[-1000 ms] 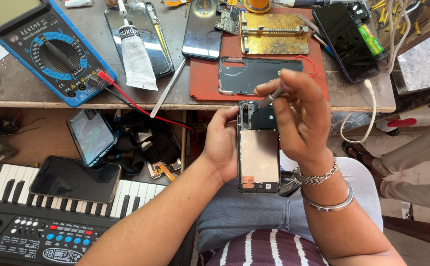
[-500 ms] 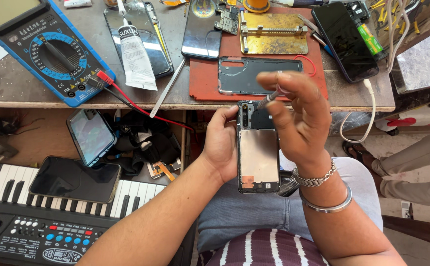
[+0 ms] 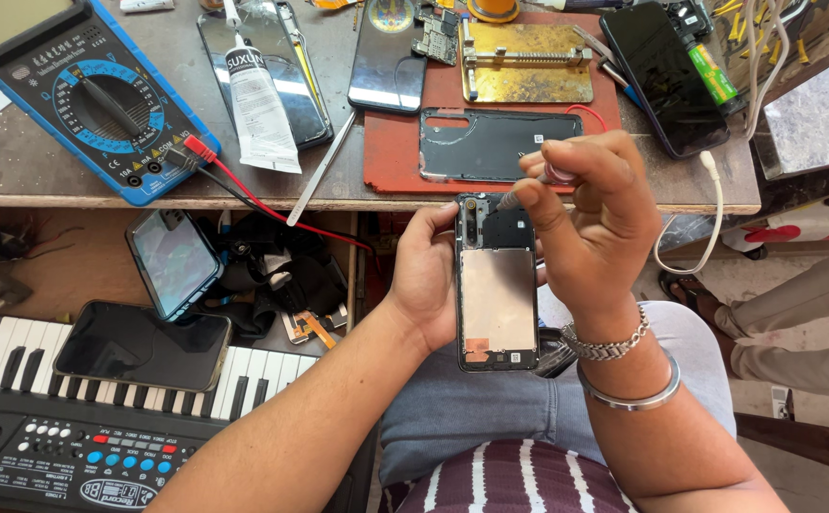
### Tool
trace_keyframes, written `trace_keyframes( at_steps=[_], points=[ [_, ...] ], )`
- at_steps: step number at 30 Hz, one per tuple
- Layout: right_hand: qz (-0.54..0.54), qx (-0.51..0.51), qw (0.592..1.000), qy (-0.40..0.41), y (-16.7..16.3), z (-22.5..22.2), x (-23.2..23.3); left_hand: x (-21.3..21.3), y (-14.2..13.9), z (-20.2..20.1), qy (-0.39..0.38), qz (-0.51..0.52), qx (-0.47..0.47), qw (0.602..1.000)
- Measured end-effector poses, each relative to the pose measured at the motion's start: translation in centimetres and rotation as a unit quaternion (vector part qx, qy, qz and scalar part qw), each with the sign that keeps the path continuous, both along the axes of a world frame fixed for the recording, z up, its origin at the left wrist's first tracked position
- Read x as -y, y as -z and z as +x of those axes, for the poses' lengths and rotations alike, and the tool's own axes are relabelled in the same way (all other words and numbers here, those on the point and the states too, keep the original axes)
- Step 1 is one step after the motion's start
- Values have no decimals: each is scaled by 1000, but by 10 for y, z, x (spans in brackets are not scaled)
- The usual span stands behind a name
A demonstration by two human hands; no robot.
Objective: The person unscrews small screws from the back of a disassembled smartphone using a screwdriver, placing the screws on the work mat. They then use a thin metal pry tool to scrape and pry along the edge of the phone frame while holding the phone steady on the bench.
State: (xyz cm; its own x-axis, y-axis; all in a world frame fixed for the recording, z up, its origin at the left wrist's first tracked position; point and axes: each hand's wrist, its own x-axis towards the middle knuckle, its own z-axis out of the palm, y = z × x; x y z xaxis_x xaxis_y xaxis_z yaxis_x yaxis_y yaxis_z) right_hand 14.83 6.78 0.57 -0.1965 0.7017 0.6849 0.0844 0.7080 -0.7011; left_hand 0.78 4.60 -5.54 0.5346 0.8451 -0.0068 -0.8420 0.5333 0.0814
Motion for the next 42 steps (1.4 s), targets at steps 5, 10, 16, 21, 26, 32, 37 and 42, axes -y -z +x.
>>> trace_keyframes(
  at_steps=[5,10,16,21,26,32,37,42],
  points=[
    [-146,-73,987,-3,2,2,3,0,1,0,5,-13,0,1000],
    [21,9,1000,-6,4,1,0,1,2,-1,4,-1,13,1000],
    [-103,-61,993,8,1,2,2,0,0,0,1,-7,-12,1000],
    [2,-1,1000,-5,4,1,1,0,0,0,-4,-5,1,1000],
    [7,31,999,11,6,5,-1,-1,3,-1,7,-19,-24,1000],
    [-26,90,996,-10,3,10,-6,0,5,0,20,-17,-5,1000],
    [-35,119,990,-62,-1,15,-6,0,1,-1,12,-16,-24,1000],
    [-16,142,990,3,4,14,-7,0,1,0,17,-18,-27,999]
  ],
)
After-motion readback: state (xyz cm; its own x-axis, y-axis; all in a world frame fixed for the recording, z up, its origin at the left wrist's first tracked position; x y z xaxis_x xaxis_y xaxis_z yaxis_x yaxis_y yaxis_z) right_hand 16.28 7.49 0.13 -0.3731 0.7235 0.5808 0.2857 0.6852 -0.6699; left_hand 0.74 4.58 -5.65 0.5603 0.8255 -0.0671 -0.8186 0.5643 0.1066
